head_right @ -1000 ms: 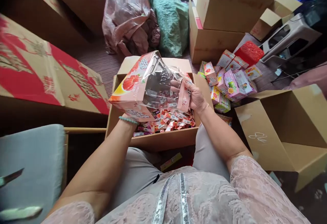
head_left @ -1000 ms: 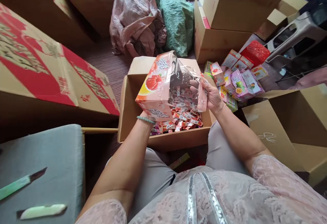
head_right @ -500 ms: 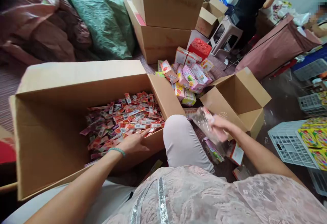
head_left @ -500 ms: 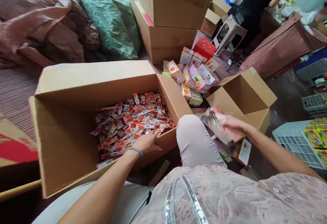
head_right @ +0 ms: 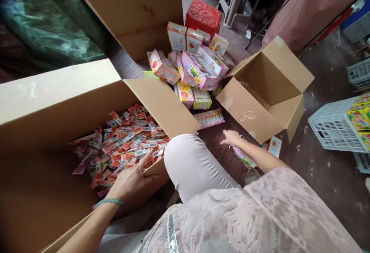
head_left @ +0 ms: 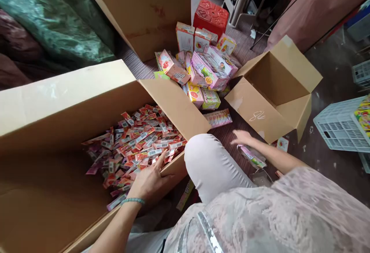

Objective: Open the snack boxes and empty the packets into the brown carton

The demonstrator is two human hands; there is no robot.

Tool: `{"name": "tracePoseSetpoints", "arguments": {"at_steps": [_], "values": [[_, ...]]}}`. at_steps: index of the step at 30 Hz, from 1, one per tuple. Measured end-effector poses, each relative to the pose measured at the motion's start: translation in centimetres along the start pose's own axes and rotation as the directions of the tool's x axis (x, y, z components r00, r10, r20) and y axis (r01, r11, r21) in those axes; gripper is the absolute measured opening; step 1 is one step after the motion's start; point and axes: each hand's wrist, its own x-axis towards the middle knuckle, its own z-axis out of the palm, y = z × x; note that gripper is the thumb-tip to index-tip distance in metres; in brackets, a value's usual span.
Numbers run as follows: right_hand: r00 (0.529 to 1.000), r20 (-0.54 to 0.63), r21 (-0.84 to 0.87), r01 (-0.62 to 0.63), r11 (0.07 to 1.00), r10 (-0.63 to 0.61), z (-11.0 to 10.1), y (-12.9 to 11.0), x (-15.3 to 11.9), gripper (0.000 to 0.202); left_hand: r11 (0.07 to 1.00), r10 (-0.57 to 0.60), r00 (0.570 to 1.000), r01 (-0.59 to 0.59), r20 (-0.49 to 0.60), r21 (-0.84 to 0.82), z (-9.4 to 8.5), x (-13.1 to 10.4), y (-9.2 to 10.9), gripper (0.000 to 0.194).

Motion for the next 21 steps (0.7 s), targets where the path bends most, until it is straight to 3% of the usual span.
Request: {"name": "tracePoseSetpoints", "arguments": {"at_steps": [3,5,7,9,12,17,21], "values": [[0.998,0.014,-0.082,0.066,0.994,-0.065,-0.7,-1.7,10.4,0.098,0.999,-0.034,0.999,0.034,0.01,-0.019,0.2,-0.1,-0.1,0.094],[0.992,0.07,-0.202,0.114,0.973,-0.102,-0.6,-2.8,15.7,0.124,0.998,-0.055,0.998,0.055,0.022,-0.027,0.4,-0.1,-0.2,0.092],[0.983,0.146,-0.303,0.149,0.941,-0.109,0.5,-3.5,19.1,0.141,0.998,-0.06,0.997,0.061,0.042,-0.031,0.6,0.0,-0.5,0.092],[0.979,0.171,-0.335,0.163,0.928,-0.11,2.2,-3.6,20.6,0.149,0.998,-0.051,0.997,0.053,0.065,-0.033,0.8,0.2,-0.8,0.092],[0.989,0.096,-0.344,0.138,0.929,-0.111,5.2,-2.9,19.8,0.148,0.999,-0.041,0.994,0.043,0.102,-0.017,1.1,0.5,-1.1,0.091],[1.0,0.005,-0.304,-0.004,0.953,0.006,8.8,-1.3,14.3,0.12,0.999,-0.042,0.992,0.045,0.121,-0.017,0.9,0.7,-1.0,0.088],[0.964,0.071,0.005,-0.258,0.966,0.257,9.4,-0.3,10.2,0.124,0.998,-0.06,0.994,0.062,0.095,-0.02,0.5,0.4,-0.6,0.089]]}}
